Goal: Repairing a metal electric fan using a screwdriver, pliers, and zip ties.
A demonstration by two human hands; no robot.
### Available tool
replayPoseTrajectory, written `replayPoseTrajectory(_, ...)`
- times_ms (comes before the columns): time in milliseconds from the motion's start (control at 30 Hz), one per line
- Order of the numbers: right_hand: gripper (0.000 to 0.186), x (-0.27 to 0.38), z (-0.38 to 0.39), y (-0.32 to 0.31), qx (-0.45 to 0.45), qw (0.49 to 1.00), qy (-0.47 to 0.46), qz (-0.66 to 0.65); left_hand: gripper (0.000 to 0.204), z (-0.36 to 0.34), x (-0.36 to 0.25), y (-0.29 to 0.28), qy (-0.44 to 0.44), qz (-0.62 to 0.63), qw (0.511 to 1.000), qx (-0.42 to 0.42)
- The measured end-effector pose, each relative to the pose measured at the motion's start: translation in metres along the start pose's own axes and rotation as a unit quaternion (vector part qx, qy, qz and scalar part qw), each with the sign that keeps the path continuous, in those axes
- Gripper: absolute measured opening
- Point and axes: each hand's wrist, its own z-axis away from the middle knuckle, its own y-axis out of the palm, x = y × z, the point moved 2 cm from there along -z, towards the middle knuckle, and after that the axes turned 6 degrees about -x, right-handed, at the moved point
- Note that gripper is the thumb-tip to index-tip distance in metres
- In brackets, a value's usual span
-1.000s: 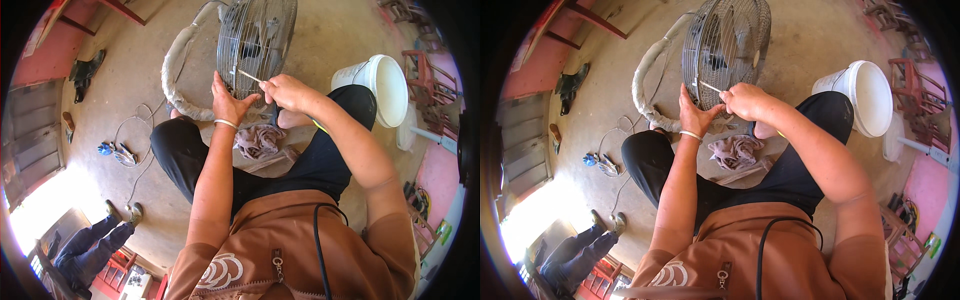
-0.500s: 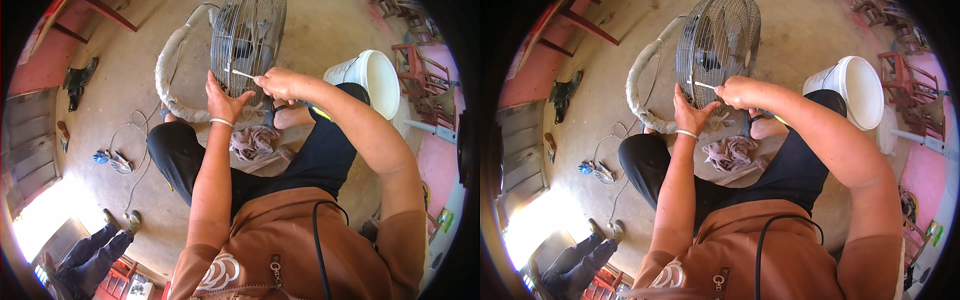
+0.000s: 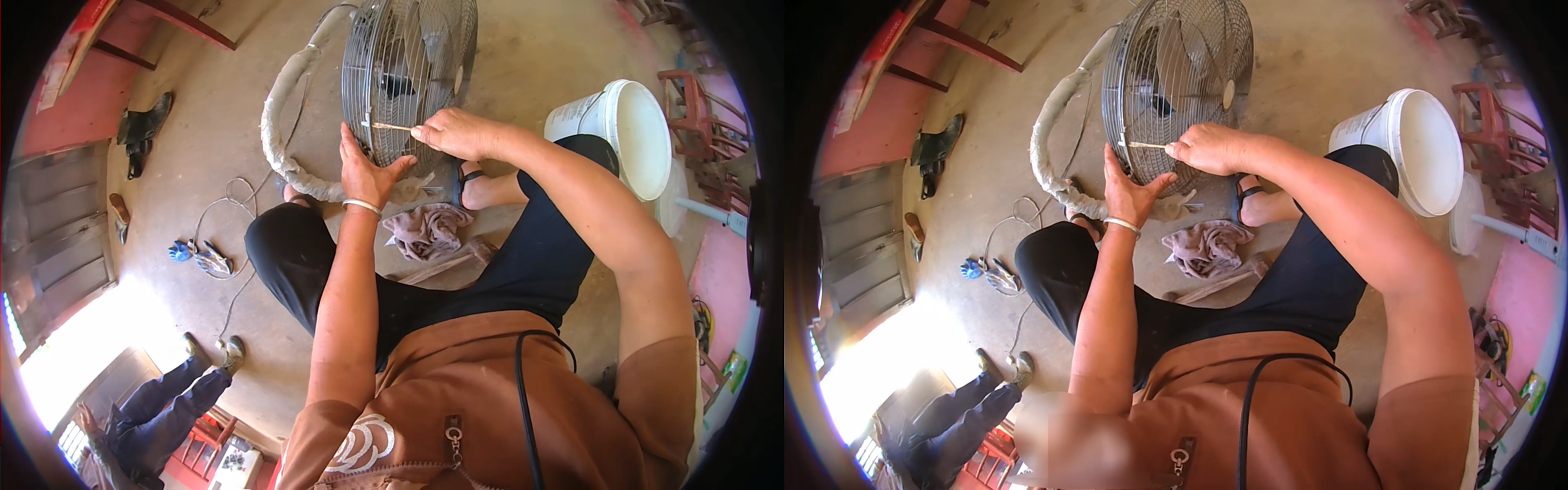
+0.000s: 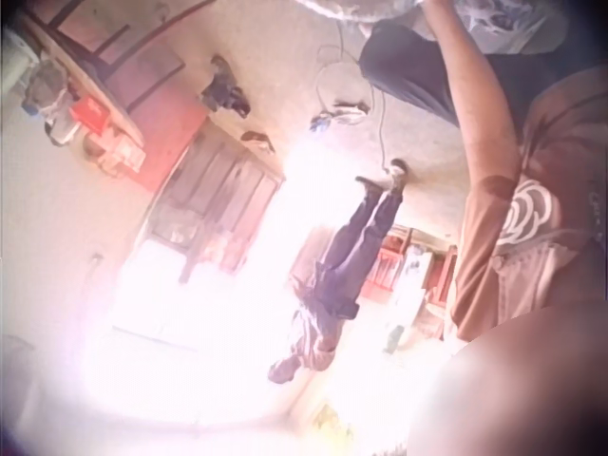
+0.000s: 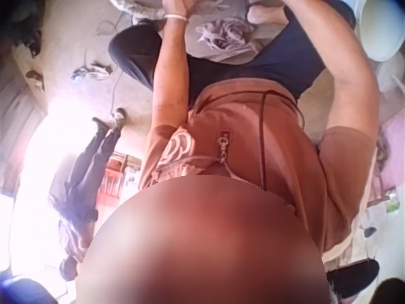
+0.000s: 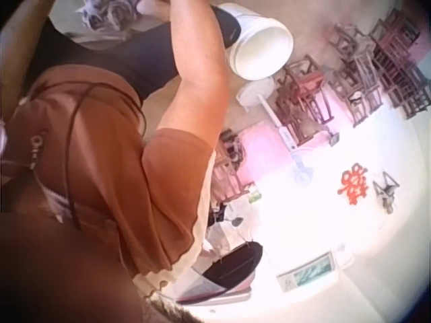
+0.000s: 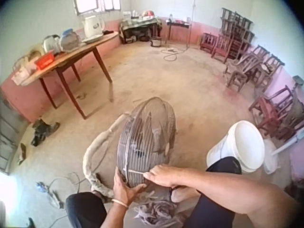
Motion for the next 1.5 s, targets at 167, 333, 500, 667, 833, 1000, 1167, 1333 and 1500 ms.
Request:
replayPoseTrajectory(167,0.060,-0.007,0.002,0.012,-0.004,0.999,0.005,-0.050,0.133,0.000,0.002,0.001,0.016,0.009,1.000,0.000)
replayPoseTrajectory(333,0.057,-0.007,0.009,0.013,-0.038,0.999,0.006,-0.035,0.133,0.001,0.001,0.004,0.031,0.010,0.999,-0.010)
replayPoseTrajectory(500,0.052,-0.006,0.015,0.003,-0.089,0.993,-0.057,0.054,0.131,0.005,-0.003,0.014,0.021,0.015,0.999,-0.027)
replayPoseTrajectory(667,0.045,0.023,0.026,0.015,-0.079,0.995,-0.001,0.064,0.127,0.007,0.004,0.017,-0.032,0.022,0.998,-0.057)
replayPoseTrajectory(833,0.041,0.022,0.026,0.053,-0.164,0.984,0.019,-0.073,0.120,0.008,-0.003,0.023,-0.063,0.033,0.995,-0.068)
replayPoseTrajectory(1000,0.043,0.040,0.001,0.052,-0.057,0.973,0.182,-0.133,0.108,0.011,-0.004,0.022,-0.104,0.036,0.991,-0.071)
replayPoseTrajectory(1167,0.042,0.041,0.010,0.082,-0.198,0.937,0.186,-0.219,0.093,0.012,-0.015,0.013,-0.135,0.052,0.989,-0.028)
replayPoseTrajectory(1333,0.036,0.051,0.012,0.069,-0.255,0.951,0.157,-0.074,0.098,0.009,-0.019,0.012,-0.167,0.032,0.985,-0.028)
replayPoseTrajectory(1500,0.035,0.048,0.018,0.057,-0.249,0.958,0.140,0.001,0.108,0.011,-0.022,0.016,-0.180,0.049,0.982,-0.031)
